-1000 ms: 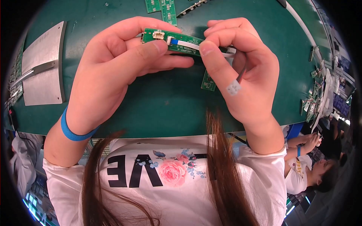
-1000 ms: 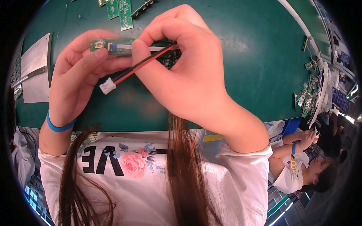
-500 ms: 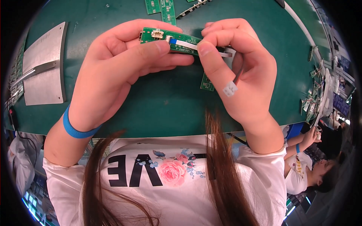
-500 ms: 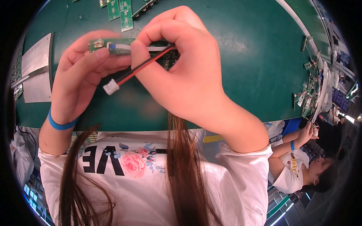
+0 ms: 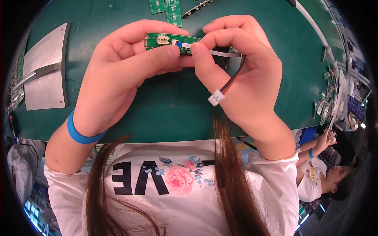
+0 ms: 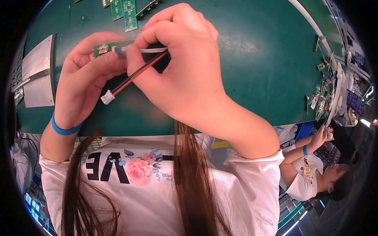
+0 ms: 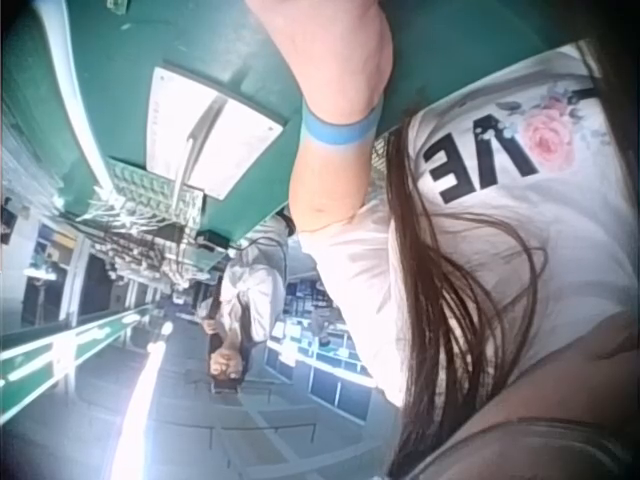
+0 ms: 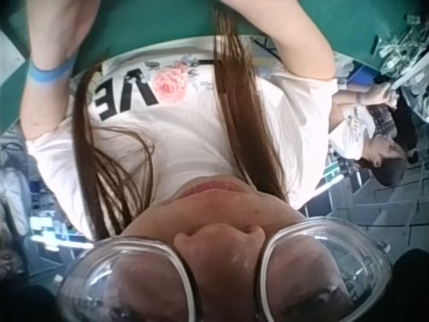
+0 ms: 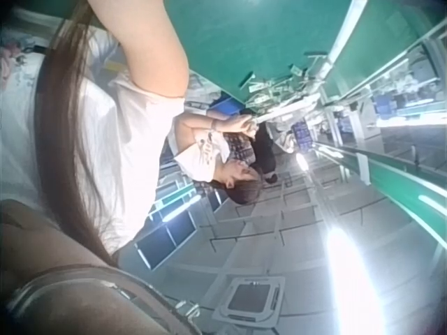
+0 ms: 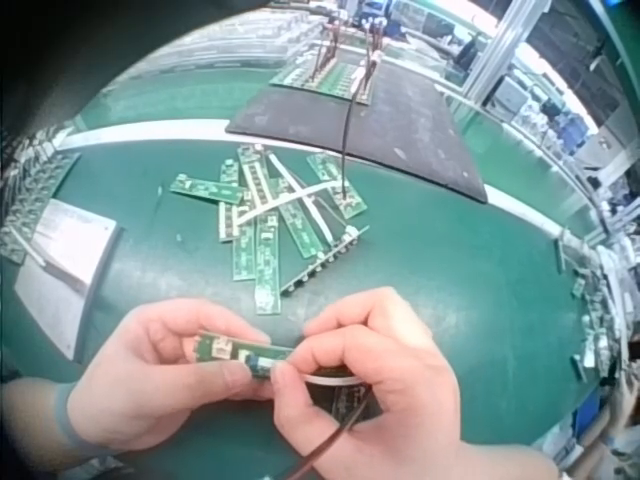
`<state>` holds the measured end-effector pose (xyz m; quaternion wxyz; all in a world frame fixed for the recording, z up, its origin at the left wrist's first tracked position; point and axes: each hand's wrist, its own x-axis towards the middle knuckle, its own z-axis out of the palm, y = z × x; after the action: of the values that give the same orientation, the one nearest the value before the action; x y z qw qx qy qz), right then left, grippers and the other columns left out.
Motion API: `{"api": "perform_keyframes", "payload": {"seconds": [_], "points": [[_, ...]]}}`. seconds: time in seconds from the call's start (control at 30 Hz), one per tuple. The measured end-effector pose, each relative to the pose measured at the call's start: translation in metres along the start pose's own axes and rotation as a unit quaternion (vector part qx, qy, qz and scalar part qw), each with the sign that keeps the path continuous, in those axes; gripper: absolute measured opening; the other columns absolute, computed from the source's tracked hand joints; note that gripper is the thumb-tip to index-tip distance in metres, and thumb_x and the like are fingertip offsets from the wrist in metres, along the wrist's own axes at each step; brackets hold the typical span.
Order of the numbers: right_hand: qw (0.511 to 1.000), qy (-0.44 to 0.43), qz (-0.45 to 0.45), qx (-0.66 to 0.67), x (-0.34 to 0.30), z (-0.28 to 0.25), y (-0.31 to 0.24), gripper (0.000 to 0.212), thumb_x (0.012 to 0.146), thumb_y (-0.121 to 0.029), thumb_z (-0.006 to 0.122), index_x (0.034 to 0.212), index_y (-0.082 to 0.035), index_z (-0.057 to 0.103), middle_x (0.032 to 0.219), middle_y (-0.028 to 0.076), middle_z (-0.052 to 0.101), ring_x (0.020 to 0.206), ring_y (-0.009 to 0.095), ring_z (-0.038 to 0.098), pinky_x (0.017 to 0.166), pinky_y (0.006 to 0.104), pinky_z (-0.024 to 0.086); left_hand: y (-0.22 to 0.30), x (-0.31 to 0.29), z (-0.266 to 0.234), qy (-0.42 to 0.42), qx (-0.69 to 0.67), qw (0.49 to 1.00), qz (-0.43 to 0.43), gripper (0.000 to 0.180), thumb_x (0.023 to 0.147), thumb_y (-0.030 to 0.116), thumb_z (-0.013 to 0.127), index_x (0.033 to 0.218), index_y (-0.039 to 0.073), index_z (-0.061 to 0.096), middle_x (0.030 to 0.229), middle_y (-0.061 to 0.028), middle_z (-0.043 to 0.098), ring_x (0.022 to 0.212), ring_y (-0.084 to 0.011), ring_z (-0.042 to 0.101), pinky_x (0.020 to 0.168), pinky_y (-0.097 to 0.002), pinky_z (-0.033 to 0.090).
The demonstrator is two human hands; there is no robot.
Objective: The person assembles electronic circuit board components by hand, connecting a wire harness to a connector on the circuit board.
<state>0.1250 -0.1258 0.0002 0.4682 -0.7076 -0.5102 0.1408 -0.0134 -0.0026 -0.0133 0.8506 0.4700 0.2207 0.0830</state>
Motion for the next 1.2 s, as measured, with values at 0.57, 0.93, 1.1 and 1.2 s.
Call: {"api": "perform_keyframes", "payload": {"seconds": [0.57,0.93,1.1,1.2], "points": [[0.977,0.070,-0.193,0.060,0.020,-0.005,0.033,0.034,0.099,-0.023,0.046,0.088,0.004,0.064,0.095,0.011,0.062,0.083,0.014,0.057,0.076,0.0227,0.043,-0.004,0.005,0.001,0.052,0.053,0.995,0.063,0.020,0.088,0.002,0.056,0.108,-0.002,0.058,0.097,-0.0128,0.067,0.087,-0.0186,0.067,0.084,-0.0280,0.050],[0.984,0.111,-0.115,0.083,0.002,0.002,0.013,0.025,0.098,-0.016,0.051,0.111,0.005,0.051,0.109,0.007,0.051,0.083,0.007,0.047,0.072,0.0191,0.040,-0.004,0.006,0.007,0.024,-0.042,0.996,0.074,0.032,0.089,0.006,0.058,0.120,-0.001,0.057,0.101,-0.0062,0.066,0.095,-0.0134,0.060,0.088,-0.0271,0.045],[0.991,0.044,-0.128,0.015,0.006,0.001,0.017,0.051,0.097,-0.043,0.045,0.114,0.004,0.047,0.103,0.006,0.039,0.075,0.010,0.038,0.066,0.0219,0.034,-0.005,0.009,0.000,0.076,0.013,0.986,0.145,0.024,0.090,0.005,0.058,0.112,-0.002,0.062,0.102,-0.0067,0.066,0.094,-0.0101,0.058,0.085,-0.0249,0.044],[0.982,0.048,-0.181,-0.012,0.009,0.004,0.010,0.049,0.100,-0.042,0.034,0.113,0.004,0.048,0.097,0.006,0.045,0.080,0.013,0.040,0.068,0.0261,0.037,-0.011,0.015,0.004,0.115,0.052,0.969,0.213,0.022,0.092,0.003,0.054,0.112,-0.004,0.060,0.106,-0.0086,0.064,0.098,-0.0115,0.058,0.087,-0.0256,0.046]]}}
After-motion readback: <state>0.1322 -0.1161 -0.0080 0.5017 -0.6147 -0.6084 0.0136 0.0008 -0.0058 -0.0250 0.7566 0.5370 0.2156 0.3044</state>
